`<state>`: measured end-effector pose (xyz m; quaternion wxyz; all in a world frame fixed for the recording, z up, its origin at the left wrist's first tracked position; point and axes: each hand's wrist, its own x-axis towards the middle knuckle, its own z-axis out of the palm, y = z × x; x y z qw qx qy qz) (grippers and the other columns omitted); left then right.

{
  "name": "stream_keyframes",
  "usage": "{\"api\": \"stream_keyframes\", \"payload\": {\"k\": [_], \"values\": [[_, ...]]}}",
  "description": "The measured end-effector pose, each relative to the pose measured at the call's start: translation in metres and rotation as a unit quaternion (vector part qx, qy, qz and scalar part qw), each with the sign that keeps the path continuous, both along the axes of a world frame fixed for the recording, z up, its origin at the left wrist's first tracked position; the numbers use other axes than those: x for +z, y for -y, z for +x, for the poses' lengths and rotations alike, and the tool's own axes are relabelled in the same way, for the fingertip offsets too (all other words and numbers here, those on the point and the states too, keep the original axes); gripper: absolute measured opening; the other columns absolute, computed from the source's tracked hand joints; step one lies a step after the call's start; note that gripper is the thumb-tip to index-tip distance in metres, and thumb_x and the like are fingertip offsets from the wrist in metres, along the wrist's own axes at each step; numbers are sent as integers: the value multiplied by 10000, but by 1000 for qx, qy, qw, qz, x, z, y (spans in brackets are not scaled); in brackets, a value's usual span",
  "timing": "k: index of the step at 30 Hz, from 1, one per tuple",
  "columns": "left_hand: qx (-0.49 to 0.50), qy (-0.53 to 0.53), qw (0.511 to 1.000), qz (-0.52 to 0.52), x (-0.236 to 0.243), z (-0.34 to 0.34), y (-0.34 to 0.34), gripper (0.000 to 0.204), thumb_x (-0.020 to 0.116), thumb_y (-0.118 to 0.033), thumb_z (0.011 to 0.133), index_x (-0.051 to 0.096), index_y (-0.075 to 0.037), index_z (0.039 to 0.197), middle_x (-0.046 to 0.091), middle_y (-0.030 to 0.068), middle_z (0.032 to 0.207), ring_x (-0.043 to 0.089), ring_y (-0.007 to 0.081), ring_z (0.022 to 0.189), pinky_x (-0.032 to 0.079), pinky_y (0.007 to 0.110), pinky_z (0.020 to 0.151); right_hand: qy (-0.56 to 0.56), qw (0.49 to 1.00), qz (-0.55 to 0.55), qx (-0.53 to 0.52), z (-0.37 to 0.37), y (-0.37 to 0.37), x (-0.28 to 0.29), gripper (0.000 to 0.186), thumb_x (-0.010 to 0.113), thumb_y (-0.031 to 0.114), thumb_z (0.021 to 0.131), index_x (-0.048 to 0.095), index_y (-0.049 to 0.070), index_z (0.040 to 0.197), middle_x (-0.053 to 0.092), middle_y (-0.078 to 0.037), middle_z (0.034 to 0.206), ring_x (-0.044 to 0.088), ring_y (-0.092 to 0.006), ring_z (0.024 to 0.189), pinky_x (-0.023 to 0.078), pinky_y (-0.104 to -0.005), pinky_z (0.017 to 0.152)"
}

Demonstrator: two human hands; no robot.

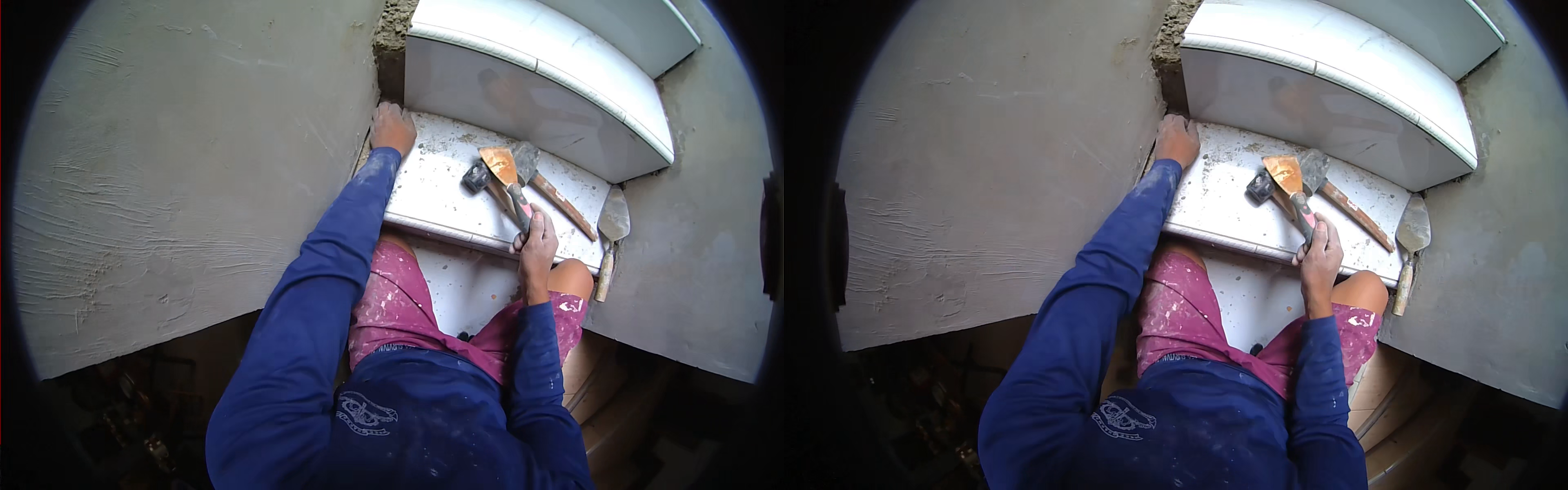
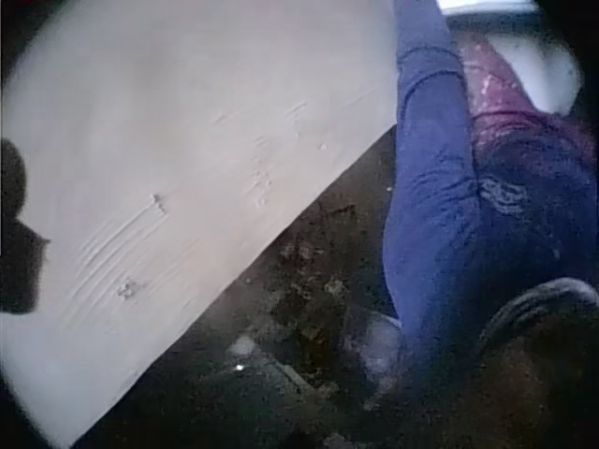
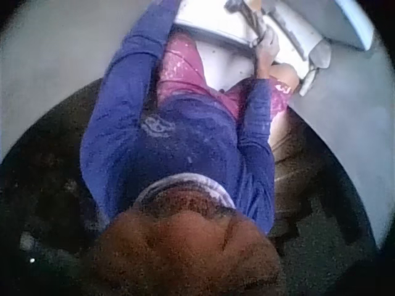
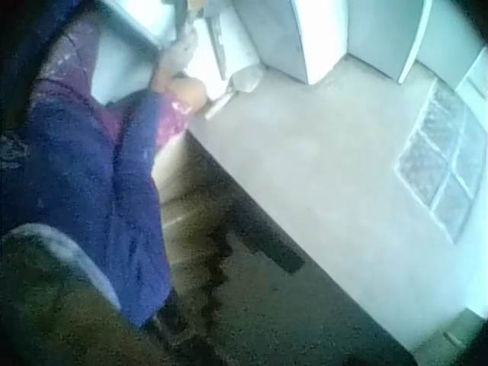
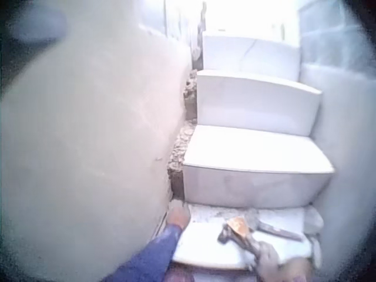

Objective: Tiling a concrete staircase using a rubber mallet, scraper, and measuring tape.

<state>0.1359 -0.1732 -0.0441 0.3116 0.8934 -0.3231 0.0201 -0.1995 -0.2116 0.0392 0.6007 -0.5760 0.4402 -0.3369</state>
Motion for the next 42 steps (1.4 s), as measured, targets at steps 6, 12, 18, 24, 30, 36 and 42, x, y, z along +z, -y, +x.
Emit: {"api": "stream_keyframes", "payload": {"k": [6,12,18,24,30,36,42], "values": [[-18,100,991,-87,-12,17,-6,383,525,-252,908,598,39,1147,551,247,1230,494,415,1173,391,453,1020,-48,998,9,28,12,2,-18,360,438,289,1037,552,20,1247,494,-2,669,463,-63,499,419,-225,434],[5,19,999,-40,-7,5,-3,379,516,-244,915,604,39,1151,550,247,1260,480,404,1213,385,450,1039,-96,994,10,42,0,3,-35,339,509,283,1010,563,28,1227,496,8,654,461,-61,492,402,-220,427],[-11,41,996,-82,-22,1,-27,317,505,-212,913,615,10,1110,568,209,1241,480,369,1221,381,450,1041,-155,986,-39,57,8,2,-35,373,633,288,938,575,12,1182,545,-14,713,468,-71,498,388,-238,432],[-9,53,997,-61,-21,-39,-74,288,492,-149,908,595,9,1125,569,212,1240,485,369,1218,354,445,1069,-163,984,-52,51,14,2,-34,412,651,297,922,556,5,1197,583,-75,797,486,-87,487,406,-246,402],[-77,-49,996,-17,-9,-49,-104,332,463,-153,929,573,5,1200,544,203,1305,457,354,1273,330,427,1102,-117,990,-39,62,9,11,-35,375,601,273,957,550,-12,1195,541,-31,702,476,-76,468,426,-236,377],[-54,66,996,-30,-18,-38,-76,431,466,-179,931,505,-30,1334,509,157,1388,404,317,1344,280,439,1135,-108,978,-160,78,36,-14,18,326,557,251,985,587,-25,1156,583,-48,736,525,-107,532,470,-280,493],[-69,36,996,-47,-19,-63,-110,354,477,-173,927,599,-30,1226,585,156,1279,477,318,1265,331,425,1100,-131,843,-483,199,141,-29,56,297,571,215,920,599,22,1144,660,-259,915,660,-410,843,510,-461,724]]}}
